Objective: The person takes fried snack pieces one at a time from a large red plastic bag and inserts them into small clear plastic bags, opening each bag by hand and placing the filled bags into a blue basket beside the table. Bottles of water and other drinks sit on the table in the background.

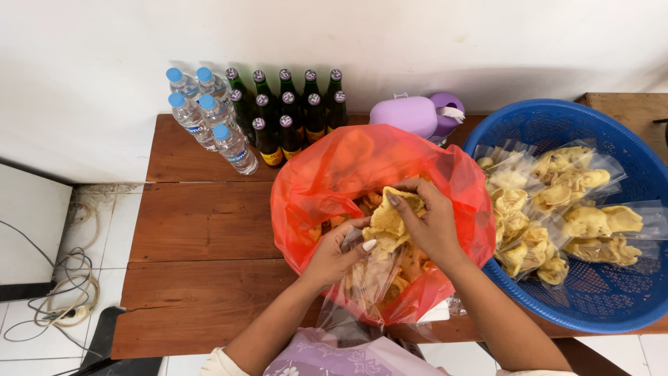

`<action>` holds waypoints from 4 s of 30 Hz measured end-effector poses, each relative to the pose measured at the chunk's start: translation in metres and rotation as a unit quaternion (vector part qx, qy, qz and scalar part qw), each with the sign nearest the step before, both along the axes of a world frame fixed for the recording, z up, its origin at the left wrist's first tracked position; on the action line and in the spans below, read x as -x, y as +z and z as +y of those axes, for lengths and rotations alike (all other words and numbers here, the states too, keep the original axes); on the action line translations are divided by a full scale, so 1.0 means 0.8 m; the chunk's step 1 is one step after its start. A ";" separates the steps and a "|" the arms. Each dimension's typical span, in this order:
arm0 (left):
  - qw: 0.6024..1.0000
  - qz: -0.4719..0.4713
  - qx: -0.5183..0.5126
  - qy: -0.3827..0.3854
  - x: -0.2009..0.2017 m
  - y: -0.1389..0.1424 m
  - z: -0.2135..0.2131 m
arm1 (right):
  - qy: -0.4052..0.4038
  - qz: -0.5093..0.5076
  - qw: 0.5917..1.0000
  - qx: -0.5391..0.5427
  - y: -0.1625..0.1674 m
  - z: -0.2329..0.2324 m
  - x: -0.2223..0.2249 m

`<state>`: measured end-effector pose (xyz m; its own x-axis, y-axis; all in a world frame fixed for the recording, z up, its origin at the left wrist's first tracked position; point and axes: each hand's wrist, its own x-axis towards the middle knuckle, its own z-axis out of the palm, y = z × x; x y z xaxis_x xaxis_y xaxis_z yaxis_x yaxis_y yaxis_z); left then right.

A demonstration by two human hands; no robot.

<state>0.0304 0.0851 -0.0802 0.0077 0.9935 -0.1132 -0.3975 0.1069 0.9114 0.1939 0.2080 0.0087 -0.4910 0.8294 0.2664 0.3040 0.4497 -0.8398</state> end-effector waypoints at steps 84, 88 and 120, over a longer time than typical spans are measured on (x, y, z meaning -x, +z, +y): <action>0.895 0.282 -0.343 -0.040 0.026 0.179 -0.075 | 0.297 0.043 0.948 -0.107 0.117 -0.094 -0.067; 0.873 0.306 -0.380 0.009 0.031 0.198 -0.070 | 0.313 -0.073 0.938 -0.130 0.139 -0.097 -0.061; 0.983 -0.121 -0.070 -0.120 0.065 0.100 -0.095 | 0.163 -0.229 0.959 0.032 0.161 -0.070 -0.023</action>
